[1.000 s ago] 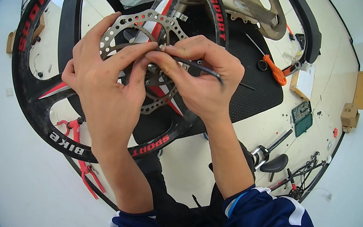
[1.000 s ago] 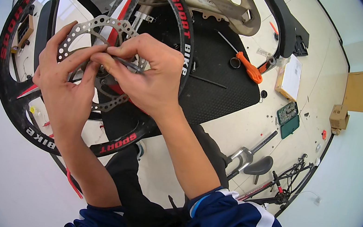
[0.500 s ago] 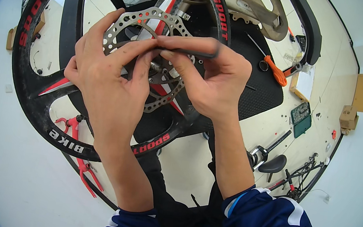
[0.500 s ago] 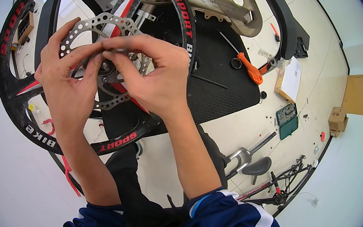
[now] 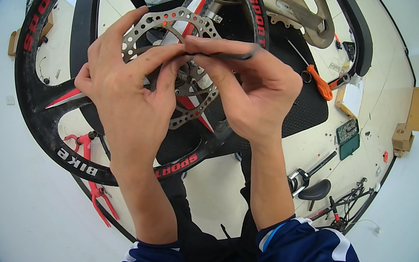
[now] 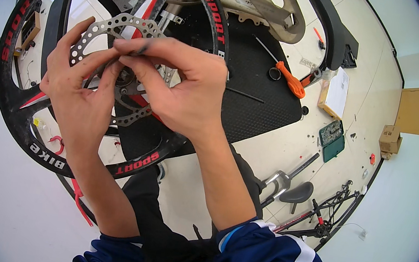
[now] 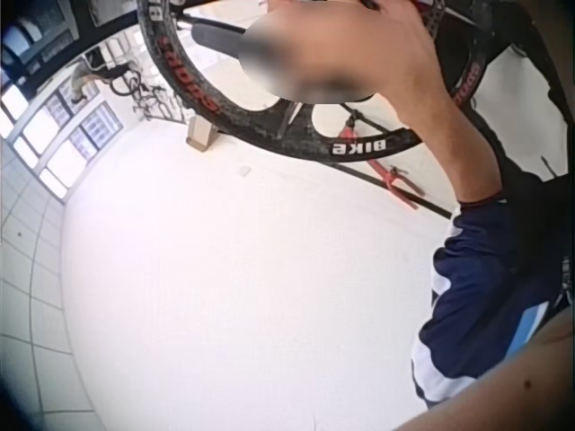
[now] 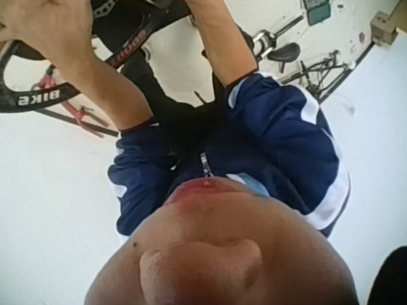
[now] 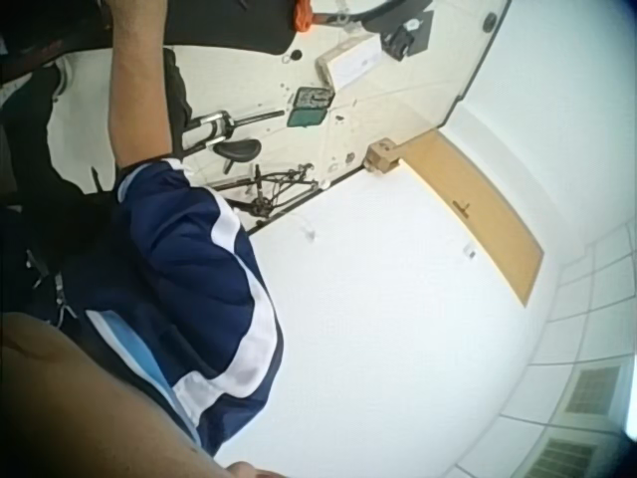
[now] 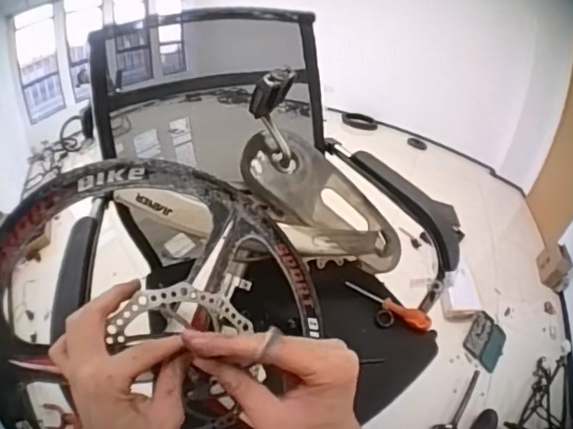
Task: The person assembles a bicycle wheel by attaching a disc brake rotor to the hub using an Allen key. They then adjust the handlebar stem with the same tool.
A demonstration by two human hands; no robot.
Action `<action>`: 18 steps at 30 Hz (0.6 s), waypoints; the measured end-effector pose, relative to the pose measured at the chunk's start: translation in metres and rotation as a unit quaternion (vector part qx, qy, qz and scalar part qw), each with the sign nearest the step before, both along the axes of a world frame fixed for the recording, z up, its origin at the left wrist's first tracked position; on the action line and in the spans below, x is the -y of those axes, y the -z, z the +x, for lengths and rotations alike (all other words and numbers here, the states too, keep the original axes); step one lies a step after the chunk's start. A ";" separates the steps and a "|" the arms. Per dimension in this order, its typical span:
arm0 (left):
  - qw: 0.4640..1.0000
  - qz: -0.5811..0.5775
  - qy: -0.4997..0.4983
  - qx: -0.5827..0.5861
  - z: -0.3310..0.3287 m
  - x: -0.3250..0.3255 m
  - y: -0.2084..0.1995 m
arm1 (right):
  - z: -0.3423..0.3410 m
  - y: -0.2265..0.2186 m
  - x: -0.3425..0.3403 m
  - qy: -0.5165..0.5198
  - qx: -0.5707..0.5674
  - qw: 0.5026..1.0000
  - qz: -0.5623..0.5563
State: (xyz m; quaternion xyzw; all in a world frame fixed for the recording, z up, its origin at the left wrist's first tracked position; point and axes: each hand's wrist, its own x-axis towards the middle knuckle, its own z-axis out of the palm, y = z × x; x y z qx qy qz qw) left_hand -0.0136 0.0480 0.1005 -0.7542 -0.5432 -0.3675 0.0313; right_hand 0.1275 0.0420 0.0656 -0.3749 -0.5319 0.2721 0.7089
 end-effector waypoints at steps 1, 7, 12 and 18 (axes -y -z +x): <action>1.000 0.000 0.002 -0.004 0.000 0.000 -0.001 | 0.002 0.003 0.001 -0.002 -0.003 1.000 -0.004; 1.000 -0.009 0.020 0.017 0.000 -0.002 0.001 | 0.001 0.001 -0.001 0.028 0.034 0.998 0.041; 1.000 -0.010 0.009 0.004 -0.002 -0.001 0.001 | 0.008 -0.004 0.003 -0.066 0.063 0.996 0.011; 1.000 -0.019 0.020 -0.013 -0.004 -0.001 0.000 | 0.008 -0.011 0.000 -0.047 0.179 0.980 0.072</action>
